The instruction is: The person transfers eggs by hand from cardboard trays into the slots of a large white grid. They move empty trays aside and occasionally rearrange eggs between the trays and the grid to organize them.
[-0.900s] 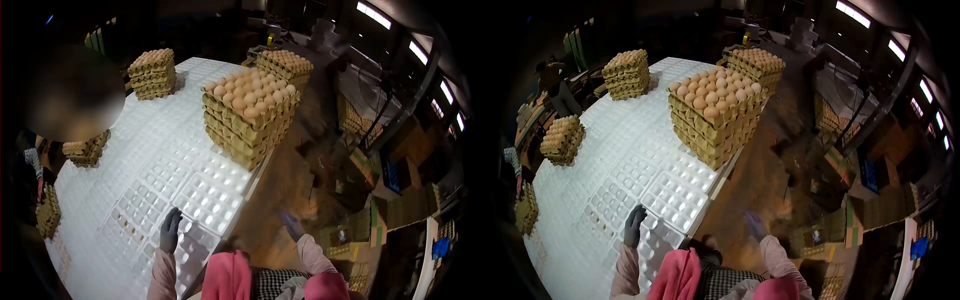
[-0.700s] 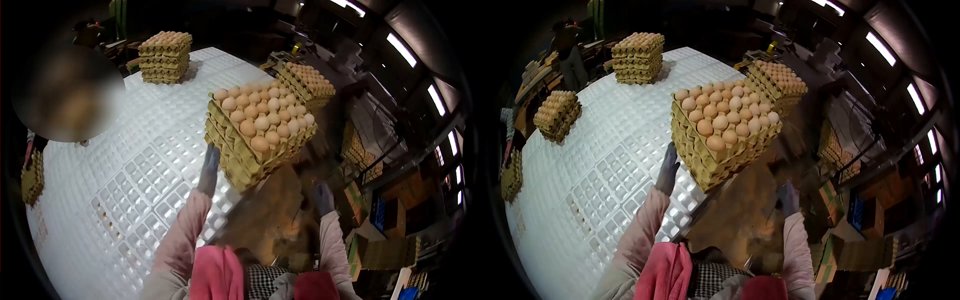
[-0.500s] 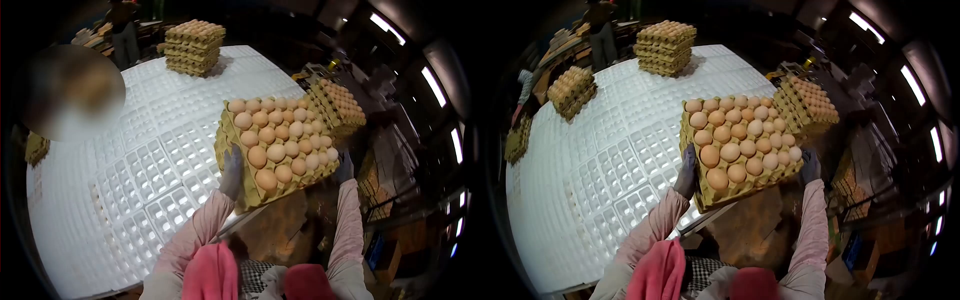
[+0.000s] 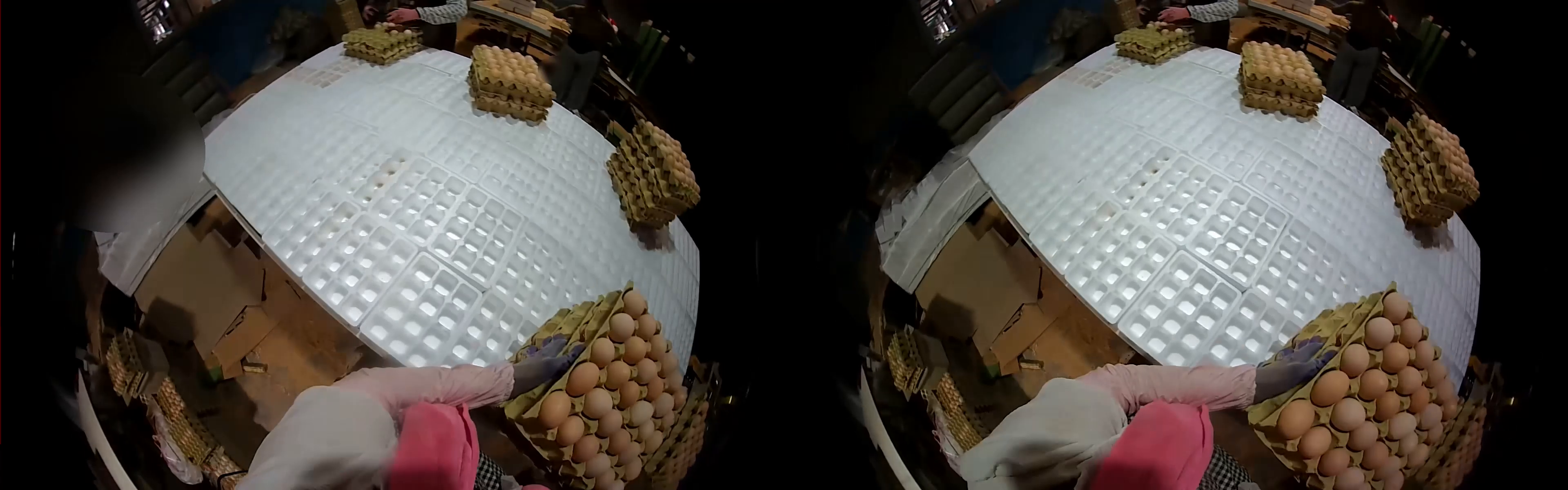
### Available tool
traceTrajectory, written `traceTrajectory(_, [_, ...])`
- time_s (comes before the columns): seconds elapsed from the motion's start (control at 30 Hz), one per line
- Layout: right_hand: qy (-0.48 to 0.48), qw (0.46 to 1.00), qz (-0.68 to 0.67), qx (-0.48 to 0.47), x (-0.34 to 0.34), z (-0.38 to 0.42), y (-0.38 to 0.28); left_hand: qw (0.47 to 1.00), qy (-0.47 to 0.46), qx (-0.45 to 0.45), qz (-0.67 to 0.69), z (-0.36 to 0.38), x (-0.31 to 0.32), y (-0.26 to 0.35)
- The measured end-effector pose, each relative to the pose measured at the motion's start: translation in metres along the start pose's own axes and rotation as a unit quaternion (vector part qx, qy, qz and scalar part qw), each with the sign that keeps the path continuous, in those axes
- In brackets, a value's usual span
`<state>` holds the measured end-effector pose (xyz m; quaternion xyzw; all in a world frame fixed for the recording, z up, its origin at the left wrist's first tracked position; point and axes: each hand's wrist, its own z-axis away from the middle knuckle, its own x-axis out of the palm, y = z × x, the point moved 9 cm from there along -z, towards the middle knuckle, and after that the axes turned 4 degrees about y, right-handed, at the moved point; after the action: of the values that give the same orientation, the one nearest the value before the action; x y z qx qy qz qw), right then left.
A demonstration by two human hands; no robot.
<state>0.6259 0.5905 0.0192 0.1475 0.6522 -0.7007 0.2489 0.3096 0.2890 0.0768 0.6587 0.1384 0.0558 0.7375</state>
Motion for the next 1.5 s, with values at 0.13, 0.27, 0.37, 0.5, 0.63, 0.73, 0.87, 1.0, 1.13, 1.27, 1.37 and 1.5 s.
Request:
traceTrajectory(0.13, [-0.026,0.998,-0.007,-0.060,0.044,-0.003,-0.073,0.961,0.017,0.038,0.272,0.024,-0.027,0.034])
traceTrajectory(0.27, [-0.093,0.983,-0.070,-0.142,0.132,0.045,-0.185,0.940,0.102,0.127,0.300,0.087,-0.110,0.072])
traceTrajectory(0.37, [-0.152,0.967,-0.106,-0.176,0.222,0.143,-0.257,0.943,0.154,0.101,0.276,0.160,-0.188,0.050])
traceTrajectory(0.5, [-0.226,0.950,-0.144,-0.162,0.356,0.338,-0.310,0.945,0.244,0.081,0.202,0.297,-0.336,-0.019])
traceTrajectory(0.63, [-0.324,0.925,-0.154,-0.125,0.481,0.475,-0.337,0.915,0.268,0.044,0.299,0.402,-0.457,-0.075])
traceTrajectory(0.73, [-0.390,0.902,-0.140,-0.122,0.569,0.544,-0.370,0.915,0.335,0.052,0.220,0.455,-0.563,-0.105])
traceTrajectory(0.87, [-0.448,0.875,-0.113,-0.144,0.683,0.597,-0.408,0.842,0.285,0.014,0.459,0.484,-0.673,-0.109])
traceTrajectory(1.0, [-0.471,0.860,-0.067,-0.182,0.786,0.621,-0.426,0.852,0.342,-0.021,0.396,0.494,-0.797,-0.141])
traceTrajectory(1.13, [-0.441,0.868,0.011,-0.228,0.871,0.637,-0.434,0.867,0.349,-0.083,0.347,0.484,-0.883,-0.182])
traceTrajectory(1.27, [-0.391,0.881,0.095,-0.249,0.928,0.643,-0.425,0.890,0.306,-0.137,0.308,0.455,-0.940,-0.234])
traceTrajectory(1.37, [-0.350,0.898,0.131,-0.232,0.939,0.641,-0.413,0.915,0.247,-0.170,0.271,0.434,-0.967,-0.281])
traceTrajectory(1.5, [-0.265,0.943,0.097,-0.175,0.921,0.619,-0.399,0.959,0.167,-0.161,0.163,0.430,-0.984,-0.338])
